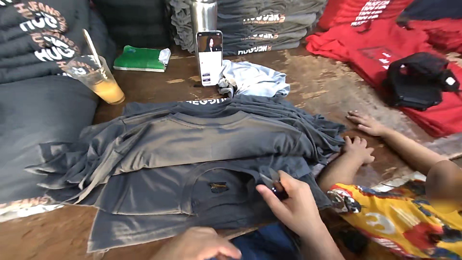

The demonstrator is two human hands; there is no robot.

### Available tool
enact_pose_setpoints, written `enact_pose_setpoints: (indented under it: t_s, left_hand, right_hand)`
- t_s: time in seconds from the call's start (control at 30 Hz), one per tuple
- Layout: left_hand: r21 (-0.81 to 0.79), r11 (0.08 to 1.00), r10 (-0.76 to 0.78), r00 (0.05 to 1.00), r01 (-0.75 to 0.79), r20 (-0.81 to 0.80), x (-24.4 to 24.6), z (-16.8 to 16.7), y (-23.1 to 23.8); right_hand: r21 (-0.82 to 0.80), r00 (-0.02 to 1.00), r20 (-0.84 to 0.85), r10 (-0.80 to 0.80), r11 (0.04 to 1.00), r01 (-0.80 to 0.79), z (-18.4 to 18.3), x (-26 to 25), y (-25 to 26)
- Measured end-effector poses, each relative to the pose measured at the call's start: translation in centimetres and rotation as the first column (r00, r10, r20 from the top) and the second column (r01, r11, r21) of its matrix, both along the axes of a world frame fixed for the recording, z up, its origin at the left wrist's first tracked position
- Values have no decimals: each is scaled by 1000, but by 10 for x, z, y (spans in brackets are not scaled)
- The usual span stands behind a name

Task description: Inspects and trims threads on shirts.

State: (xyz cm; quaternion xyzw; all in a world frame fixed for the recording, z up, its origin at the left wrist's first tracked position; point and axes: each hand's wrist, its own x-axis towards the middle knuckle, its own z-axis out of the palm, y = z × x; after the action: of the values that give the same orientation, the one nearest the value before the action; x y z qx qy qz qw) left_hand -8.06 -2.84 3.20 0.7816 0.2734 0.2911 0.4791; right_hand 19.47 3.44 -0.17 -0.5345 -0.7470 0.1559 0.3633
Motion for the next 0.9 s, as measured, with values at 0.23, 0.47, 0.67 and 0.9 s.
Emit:
enact_pose_setpoints:
  t_s: [0.23, 0.47, 0.67, 0.9]
  left_hand:
    - [500, 429, 895, 279, -752, -348, 9, -38, 19]
    - [415, 392, 899, 245, -821, -363, 8, -13, 9]
    - [-592, 408, 900, 200, -695, 387, 12, -35, 27]
    - [-554, 572, 776, 180, -604, 605, 15, -57, 16]
  right_hand:
    - [242, 998, 60, -16, 970, 1, -22, -28, 13]
    - [274, 928, 189, 322, 890, -365, -33, -11, 0]
    - [130, 908, 152, 389, 903, -409, -30, -20, -2]
    - [57, 832, -172, 527, 849, -526, -24, -55, 3]
